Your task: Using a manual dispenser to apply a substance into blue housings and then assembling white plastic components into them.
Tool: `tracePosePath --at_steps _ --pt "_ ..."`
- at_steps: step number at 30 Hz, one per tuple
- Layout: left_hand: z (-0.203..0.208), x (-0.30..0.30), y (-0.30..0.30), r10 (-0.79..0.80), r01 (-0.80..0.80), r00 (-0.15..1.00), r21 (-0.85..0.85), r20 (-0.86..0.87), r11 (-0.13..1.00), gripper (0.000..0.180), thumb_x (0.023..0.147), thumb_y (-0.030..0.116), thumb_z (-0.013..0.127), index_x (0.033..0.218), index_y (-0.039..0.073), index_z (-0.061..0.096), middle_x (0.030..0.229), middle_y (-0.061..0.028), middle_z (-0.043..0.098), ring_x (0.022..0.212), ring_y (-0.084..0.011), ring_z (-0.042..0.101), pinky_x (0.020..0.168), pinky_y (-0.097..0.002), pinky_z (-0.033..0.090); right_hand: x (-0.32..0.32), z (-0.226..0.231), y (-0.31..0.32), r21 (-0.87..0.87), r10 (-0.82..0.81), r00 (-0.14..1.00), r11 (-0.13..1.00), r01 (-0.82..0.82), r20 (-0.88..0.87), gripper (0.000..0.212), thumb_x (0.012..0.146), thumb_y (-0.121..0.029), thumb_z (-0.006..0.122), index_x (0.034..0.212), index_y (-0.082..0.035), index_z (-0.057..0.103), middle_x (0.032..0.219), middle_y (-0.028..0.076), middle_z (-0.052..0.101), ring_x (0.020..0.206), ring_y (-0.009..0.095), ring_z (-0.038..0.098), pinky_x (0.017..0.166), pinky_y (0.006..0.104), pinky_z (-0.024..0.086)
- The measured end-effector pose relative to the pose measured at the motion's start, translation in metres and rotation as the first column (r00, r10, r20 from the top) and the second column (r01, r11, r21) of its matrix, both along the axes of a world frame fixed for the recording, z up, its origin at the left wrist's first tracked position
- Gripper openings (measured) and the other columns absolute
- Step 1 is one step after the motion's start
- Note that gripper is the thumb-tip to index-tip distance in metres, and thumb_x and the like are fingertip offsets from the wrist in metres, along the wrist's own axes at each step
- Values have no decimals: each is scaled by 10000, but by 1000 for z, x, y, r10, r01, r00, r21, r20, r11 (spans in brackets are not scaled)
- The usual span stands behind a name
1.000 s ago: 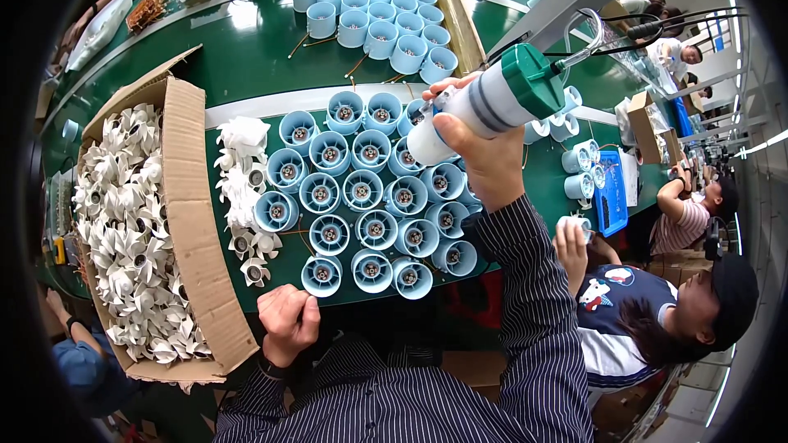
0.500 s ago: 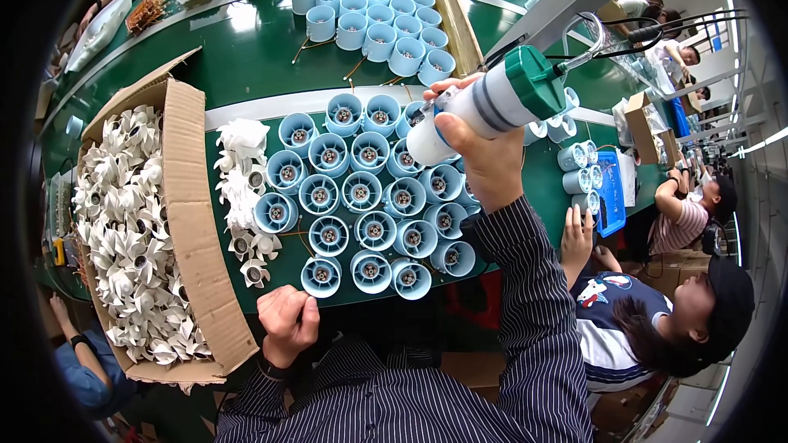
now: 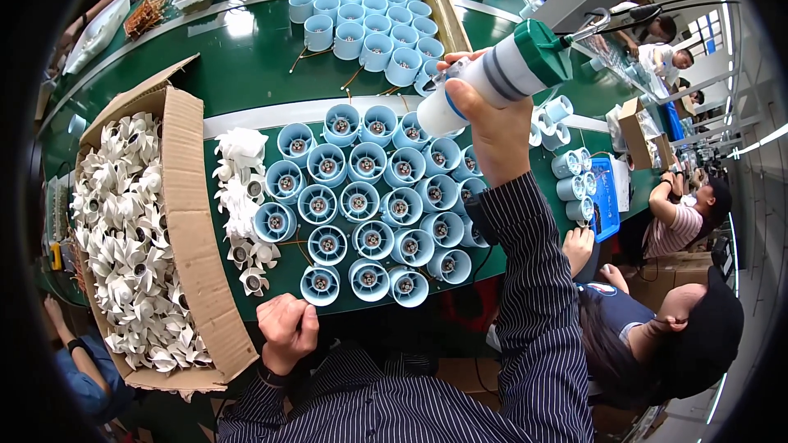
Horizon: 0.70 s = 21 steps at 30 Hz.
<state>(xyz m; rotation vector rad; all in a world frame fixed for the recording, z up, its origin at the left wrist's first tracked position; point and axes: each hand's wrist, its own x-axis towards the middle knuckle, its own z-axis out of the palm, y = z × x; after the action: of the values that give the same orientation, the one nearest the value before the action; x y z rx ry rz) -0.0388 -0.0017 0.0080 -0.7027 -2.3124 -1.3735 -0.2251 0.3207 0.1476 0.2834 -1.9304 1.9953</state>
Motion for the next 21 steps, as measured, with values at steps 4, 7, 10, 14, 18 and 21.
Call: tracePosePath --at_steps 4,7,10,14,18,21 --pt "0 -1 0 -4 4 1000 4 8 1000 102 813 -1 665 763 10 576 601 -85 486 475 -257 512 490 -366 434 -11 -15 5 -16 0 1000 1000 1 31 418 892 -34 787 1231 -62 544 1211 170 670 1185 305 678 1107 472 498" --pt "-1 -1 -1 -8 8 1000 1 12 1000 101 812 -2 666 765 10 577 602 -85 486 476 -257 512 492 -366 435 -14 -20 6 -18 0 999 1000 1 47 413 890 -27 788 1225 -59 548 1206 169 673 1182 306 680 1104 470 500" --pt "-1 -1 -1 -11 11 1000 -4 10 1000 100 811 -2 666 768 10 576 604 -85 489 477 -258 516 494 -366 439 -14 -21 4 -33 6 999 999 -5 36 414 890 -33 790 1226 -60 549 1205 171 676 1178 303 683 1100 467 505" --pt "-2 -1 -1 -15 15 1000 -12 2 1000 100 811 -4 664 771 11 575 609 -85 497 480 -258 521 496 -366 445 -14 -21 4 -31 -7 999 999 8 50 410 892 -34 787 1225 -61 551 1204 171 677 1182 301 681 1098 469 506" --pt "-2 -1 -1 -20 20 1000 -9 3 1000 104 812 -5 661 768 12 568 613 -86 504 482 -257 526 497 -367 449 -13 -22 5 -15 -4 999 1000 5 45 412 894 -36 784 1227 -64 544 1206 174 675 1185 302 679 1103 473 503" --pt "-3 -1 -1 -18 18 1000 -7 0 1000 110 814 -4 660 766 12 563 617 -88 507 484 -256 527 497 -368 449 -14 -22 7 -13 1 999 1000 0 42 417 895 -36 783 1231 -65 537 1212 177 674 1184 302 678 1105 474 501"
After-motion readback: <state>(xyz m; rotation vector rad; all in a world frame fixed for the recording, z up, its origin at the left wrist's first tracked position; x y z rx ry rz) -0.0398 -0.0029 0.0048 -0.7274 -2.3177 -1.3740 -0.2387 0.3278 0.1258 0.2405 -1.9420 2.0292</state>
